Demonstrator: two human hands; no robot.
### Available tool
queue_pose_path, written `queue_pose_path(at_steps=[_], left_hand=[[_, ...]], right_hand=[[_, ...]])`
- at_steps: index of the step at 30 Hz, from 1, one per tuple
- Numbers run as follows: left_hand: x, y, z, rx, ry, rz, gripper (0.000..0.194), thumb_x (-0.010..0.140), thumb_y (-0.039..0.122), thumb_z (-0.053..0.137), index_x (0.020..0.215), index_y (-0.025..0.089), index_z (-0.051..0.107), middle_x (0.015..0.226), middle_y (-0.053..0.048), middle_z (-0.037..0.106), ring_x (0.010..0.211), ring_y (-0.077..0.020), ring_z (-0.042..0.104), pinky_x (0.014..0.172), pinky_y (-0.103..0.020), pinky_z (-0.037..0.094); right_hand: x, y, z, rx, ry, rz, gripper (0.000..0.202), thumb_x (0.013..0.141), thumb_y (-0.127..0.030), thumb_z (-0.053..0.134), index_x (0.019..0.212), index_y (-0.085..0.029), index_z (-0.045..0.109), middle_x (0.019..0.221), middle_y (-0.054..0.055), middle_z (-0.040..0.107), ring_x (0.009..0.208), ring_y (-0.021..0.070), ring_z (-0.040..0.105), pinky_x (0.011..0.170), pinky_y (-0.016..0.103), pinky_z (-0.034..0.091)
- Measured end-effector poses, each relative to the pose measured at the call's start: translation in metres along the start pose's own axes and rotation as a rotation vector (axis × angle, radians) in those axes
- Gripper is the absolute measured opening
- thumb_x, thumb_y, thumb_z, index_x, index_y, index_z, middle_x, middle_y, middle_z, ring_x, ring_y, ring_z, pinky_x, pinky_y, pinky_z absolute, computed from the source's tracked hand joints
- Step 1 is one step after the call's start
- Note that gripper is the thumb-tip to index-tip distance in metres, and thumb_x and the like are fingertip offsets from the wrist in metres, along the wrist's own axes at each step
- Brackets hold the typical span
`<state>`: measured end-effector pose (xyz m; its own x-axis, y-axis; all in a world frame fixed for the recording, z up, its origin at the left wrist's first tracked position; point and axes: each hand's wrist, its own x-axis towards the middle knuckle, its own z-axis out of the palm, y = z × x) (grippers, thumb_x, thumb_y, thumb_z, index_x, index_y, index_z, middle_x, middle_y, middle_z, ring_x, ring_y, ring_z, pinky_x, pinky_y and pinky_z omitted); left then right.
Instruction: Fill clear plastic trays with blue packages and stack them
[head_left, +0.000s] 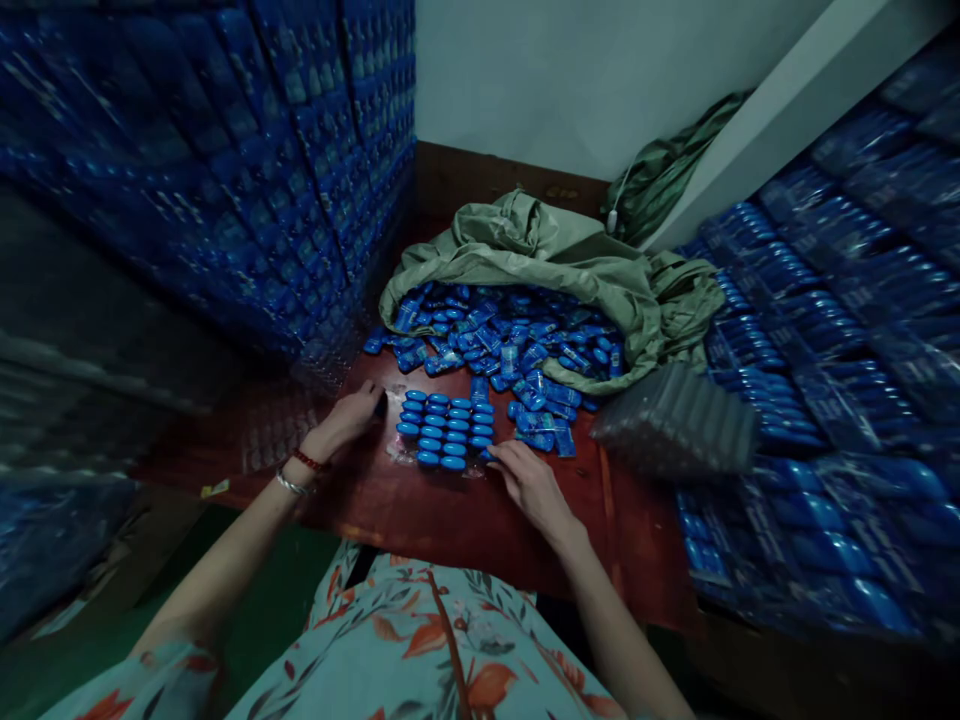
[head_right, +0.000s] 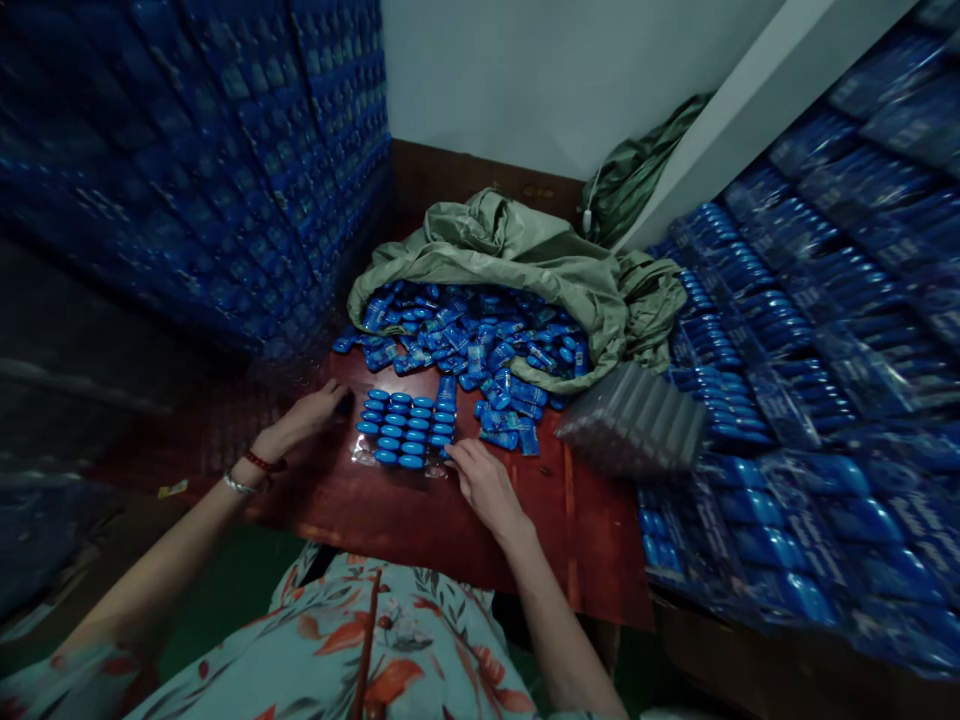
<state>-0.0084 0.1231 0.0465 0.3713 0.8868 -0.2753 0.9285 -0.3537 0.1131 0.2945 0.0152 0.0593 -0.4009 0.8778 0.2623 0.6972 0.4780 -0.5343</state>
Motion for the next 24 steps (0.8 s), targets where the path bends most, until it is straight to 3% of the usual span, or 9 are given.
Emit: queue_pose_path(at_steps=[4,8,11,14,19,24], left_hand=[[-0.013,-0.016,0.0,-0.046,0.022,-0.043,0.022,0.082,0.025,0.056,0.099,0.012,0.052,0.103,-0.013,0.054,0.08,-0.023,0.062,0.066,-0.032,0.047],[-0.035,-0.026,0.002,-0.366,0.247,-0.03,0.015,0.082,0.03,0.056,0.085,0.016,0.051,0.085,-0.005,0.057,0.074,-0.0182,0.058,0.068,-0.029,0.046],[-0.053,-0.014,0.005,-0.757,0.45,-0.06,0.02,0.083,0.035,0.056,0.091,0.017,0.051,0.08,-0.001,0.058,0.071,-0.0153,0.057,0.066,-0.026,0.047],[-0.066,0.013,0.015,-0.966,0.549,-0.016,0.022,0.085,0.033,0.054,0.101,0.019,0.053,0.089,-0.002,0.06,0.075,-0.0144,0.059,0.067,-0.026,0.048],[-0.068,0.048,0.043,-0.857,0.64,0.184,0.013,0.089,0.021,0.048,0.1,0.019,0.055,0.093,-0.005,0.059,0.087,-0.0157,0.058,0.077,-0.029,0.048],[-0.06,0.041,0.056,-0.615,0.648,0.314,0.025,0.091,0.012,0.036,0.111,0.018,0.05,0.1,-0.008,0.056,0.085,-0.0146,0.057,0.073,-0.026,0.049]], right_hand=[[-0.002,0.004,-0.008,-0.044,-0.036,-0.056,0.025,0.091,-0.015,0.043,0.111,-0.02,0.057,0.093,0.008,0.062,0.086,0.0192,0.06,0.074,0.032,0.052],[-0.004,0.003,-0.002,0.017,0.071,-0.076,0.025,0.091,-0.018,0.046,0.114,-0.022,0.055,0.095,0.007,0.061,0.09,0.0185,0.06,0.078,0.032,0.051],[-0.004,0.001,0.005,-0.025,0.037,-0.061,0.026,0.091,-0.016,0.043,0.113,-0.021,0.056,0.096,0.008,0.061,0.088,0.0182,0.06,0.076,0.031,0.051],[0.001,-0.002,0.003,-0.128,-0.089,-0.03,0.026,0.09,-0.012,0.04,0.109,-0.019,0.057,0.092,0.007,0.059,0.081,0.0171,0.058,0.07,0.028,0.048],[0.021,-0.019,-0.011,-0.346,-0.374,0.026,0.026,0.085,-0.004,0.042,0.097,-0.02,0.059,0.093,0.007,0.057,0.084,0.0176,0.054,0.071,0.027,0.043],[0.036,-0.034,-0.012,-0.475,-0.522,0.013,0.028,0.085,-0.004,0.042,0.1,-0.02,0.06,0.096,0.007,0.058,0.087,0.0184,0.055,0.07,0.027,0.043]])
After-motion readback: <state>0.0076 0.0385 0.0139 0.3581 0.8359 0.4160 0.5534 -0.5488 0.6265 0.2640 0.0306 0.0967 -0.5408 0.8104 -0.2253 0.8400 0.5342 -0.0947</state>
